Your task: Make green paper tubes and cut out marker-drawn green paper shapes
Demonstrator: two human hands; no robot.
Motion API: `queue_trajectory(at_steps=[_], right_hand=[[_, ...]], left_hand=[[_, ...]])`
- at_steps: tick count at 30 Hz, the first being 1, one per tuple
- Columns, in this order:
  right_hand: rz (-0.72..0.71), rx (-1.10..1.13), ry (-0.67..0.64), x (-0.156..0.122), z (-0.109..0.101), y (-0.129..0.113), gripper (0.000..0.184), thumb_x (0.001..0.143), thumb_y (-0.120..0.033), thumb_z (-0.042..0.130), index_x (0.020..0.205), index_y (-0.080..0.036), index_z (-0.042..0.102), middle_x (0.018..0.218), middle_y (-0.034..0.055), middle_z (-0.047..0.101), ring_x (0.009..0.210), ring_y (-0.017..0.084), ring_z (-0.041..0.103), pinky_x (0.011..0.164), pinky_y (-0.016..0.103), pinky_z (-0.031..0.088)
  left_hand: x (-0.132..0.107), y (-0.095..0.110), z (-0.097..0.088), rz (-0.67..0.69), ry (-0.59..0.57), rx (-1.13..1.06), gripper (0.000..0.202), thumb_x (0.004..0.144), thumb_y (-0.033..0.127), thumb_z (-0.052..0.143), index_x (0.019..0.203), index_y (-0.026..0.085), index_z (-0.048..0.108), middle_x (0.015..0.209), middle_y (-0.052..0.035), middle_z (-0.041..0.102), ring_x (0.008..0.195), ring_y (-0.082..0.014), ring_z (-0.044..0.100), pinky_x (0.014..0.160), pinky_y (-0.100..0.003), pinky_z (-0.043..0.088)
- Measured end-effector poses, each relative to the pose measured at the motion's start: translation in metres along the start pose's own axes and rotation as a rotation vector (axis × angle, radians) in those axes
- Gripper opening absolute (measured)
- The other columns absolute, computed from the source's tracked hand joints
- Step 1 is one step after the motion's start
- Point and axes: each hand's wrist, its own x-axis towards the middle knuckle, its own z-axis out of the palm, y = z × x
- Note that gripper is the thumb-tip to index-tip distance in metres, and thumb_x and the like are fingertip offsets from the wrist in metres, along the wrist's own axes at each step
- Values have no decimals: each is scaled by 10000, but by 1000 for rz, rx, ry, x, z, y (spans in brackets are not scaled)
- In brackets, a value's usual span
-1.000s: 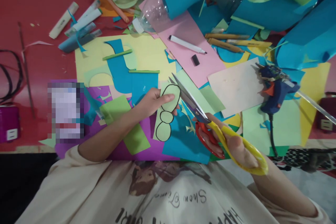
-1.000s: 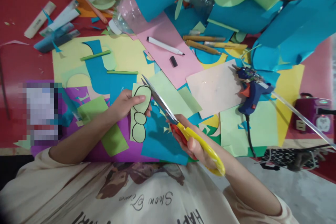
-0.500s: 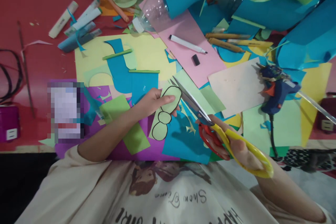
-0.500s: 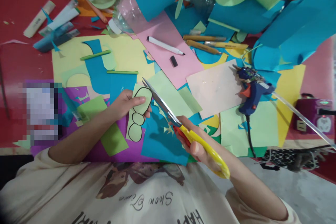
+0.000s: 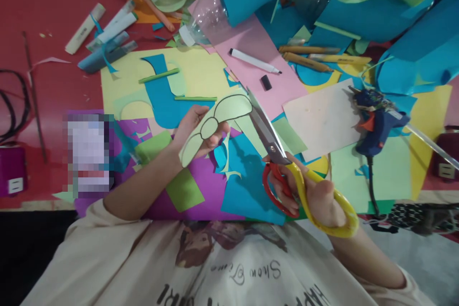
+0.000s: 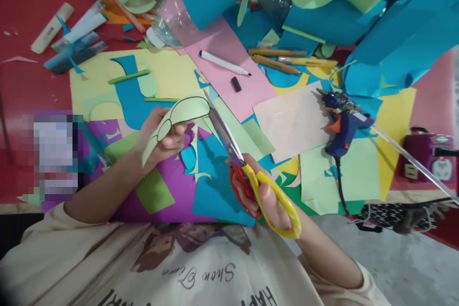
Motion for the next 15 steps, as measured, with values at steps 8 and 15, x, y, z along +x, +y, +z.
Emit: queue_trajectory(at_steps=[8,15], right_hand=[[-88,47,29,9,15,8,725,734,-835,424,1206,-288,486,609,-77,400,350,54,255,301,215,219],[-41,53,65,6,15,20,722,713,-832,469,1186,-289,525,651,-64,428,335,33,266,288,205,209]], left_hand=[[-4,-12,10,203,-109,411,433,470,446,856,774,214,653,660,19,586,507,-96,532,480,-225,461],[-8,-22,6,308,80,564,556,658,771,564,621,218,525,588,9,497,460,-100,448,491,-275,425]])
